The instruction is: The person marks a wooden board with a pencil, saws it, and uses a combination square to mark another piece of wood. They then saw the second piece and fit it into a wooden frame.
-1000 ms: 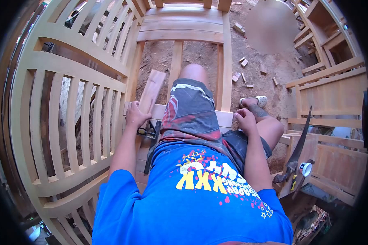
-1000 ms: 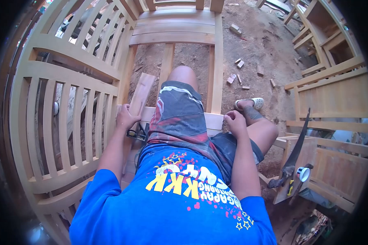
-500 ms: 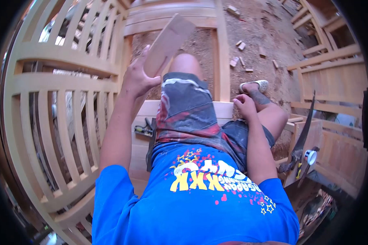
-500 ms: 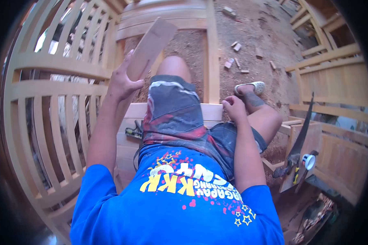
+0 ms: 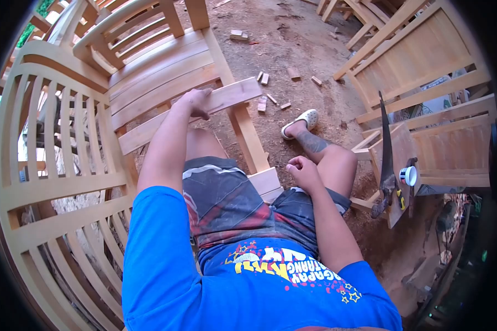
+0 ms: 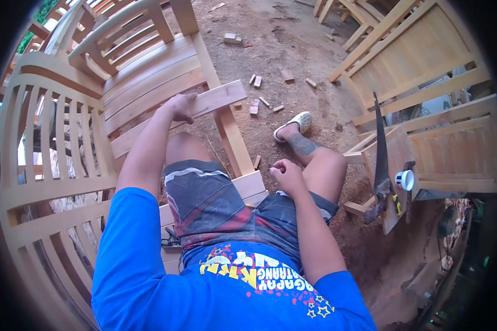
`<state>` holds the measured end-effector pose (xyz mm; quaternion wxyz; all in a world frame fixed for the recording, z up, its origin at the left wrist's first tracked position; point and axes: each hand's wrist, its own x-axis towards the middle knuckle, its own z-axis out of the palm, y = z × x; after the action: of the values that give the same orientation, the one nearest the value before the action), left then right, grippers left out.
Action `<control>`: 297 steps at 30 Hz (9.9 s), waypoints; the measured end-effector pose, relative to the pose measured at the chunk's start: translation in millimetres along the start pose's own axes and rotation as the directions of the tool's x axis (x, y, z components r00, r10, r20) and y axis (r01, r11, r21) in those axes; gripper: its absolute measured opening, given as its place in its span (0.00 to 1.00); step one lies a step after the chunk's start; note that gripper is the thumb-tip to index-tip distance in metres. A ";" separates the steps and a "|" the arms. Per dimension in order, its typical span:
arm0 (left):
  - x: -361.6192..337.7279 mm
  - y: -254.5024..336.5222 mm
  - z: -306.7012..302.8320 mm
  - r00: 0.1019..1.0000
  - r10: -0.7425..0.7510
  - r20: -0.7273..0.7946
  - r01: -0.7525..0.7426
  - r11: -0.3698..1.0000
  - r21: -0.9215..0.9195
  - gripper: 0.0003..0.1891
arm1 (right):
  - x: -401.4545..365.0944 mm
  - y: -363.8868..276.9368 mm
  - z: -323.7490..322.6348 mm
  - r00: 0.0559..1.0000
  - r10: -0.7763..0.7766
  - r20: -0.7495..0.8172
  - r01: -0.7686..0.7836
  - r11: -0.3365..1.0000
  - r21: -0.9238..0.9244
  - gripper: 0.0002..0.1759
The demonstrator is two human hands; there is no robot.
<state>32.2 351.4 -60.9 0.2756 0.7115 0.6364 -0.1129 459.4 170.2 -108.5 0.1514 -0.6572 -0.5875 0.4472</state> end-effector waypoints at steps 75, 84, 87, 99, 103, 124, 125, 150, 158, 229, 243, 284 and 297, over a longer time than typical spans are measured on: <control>-50.0 95.7 -134.6 0.864 -0.050 -0.501 -0.436 0.424 -0.794 0.16 | 34.8 -77.8 36.0 0.953 -0.167 0.252 -0.024 0.788 0.615 0.25; 66.5 58.9 9.6 0.849 -0.150 -0.508 -0.336 0.588 -0.735 0.26 | 116.5 -107.4 32.6 0.990 0.084 0.114 -0.126 0.888 0.443 0.15; 71.3 58.5 32.5 0.789 -0.030 -0.614 -0.371 0.773 -0.514 0.22 | 136.4 -90.7 52.3 0.999 0.050 0.008 -0.050 0.946 0.319 0.15; 92.2 46.1 73.2 0.699 -0.162 -0.697 -0.293 0.824 -0.485 0.09 | 143.7 -82.2 65.9 0.997 0.073 0.021 -0.076 0.943 0.325 0.20; 90.8 45.7 70.5 0.690 -0.151 -0.707 -0.301 0.829 -0.471 0.09 | 139.5 -84.1 53.4 1.000 0.012 -0.026 -0.005 0.968 0.253 0.24; 91.1 49.1 67.9 0.725 -0.158 -0.670 -0.274 0.827 -0.491 0.09 | 237.3 -147.2 29.3 0.921 -0.361 -0.148 0.368 0.930 0.021 0.15; 90.8 49.2 68.4 0.726 -0.156 -0.670 -0.277 0.825 -0.492 0.09 | 239.7 -149.6 30.6 0.927 -0.350 -0.135 0.355 0.935 0.008 0.15; 89.4 52.1 67.1 0.710 -0.158 -0.686 -0.273 0.836 -0.476 0.08 | 188.6 -121.7 10.8 0.901 -0.425 0.086 0.430 0.846 -0.315 0.13; 90.7 52.0 68.4 0.679 -0.166 -0.715 -0.272 0.848 -0.455 0.08 | 246.0 -144.4 28.6 0.872 -0.475 -0.113 0.436 0.862 -0.260 0.14; 5.4 59.2 48.5 0.949 -0.313 -0.037 0.315 0.943 0.106 0.44 | -129.5 208.3 -213.0 0.662 0.255 -0.705 -0.611 0.728 -0.310 0.44; 13.5 53.1 53.8 0.952 -0.305 -0.031 0.306 0.943 0.128 0.44 | -154.8 370.1 -229.3 0.493 0.730 -0.473 -0.448 0.679 0.582 0.42; 8.4 49.1 45.3 0.966 -0.255 -0.029 0.257 0.957 0.132 0.38 | -74.5 -95.8 -83.6 0.871 -0.150 -0.468 0.364 0.837 0.408 0.29; 4.0 64.5 17.7 0.949 -0.304 0.081 0.290 0.945 0.150 0.41 | -85.1 -107.5 -52.8 0.943 -0.256 -0.211 0.321 0.864 0.387 0.37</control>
<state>98.6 342.9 -61.4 0.2387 0.6177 0.7122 -0.2329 439.1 138.5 33.5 0.3974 -0.5462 -0.5574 0.4827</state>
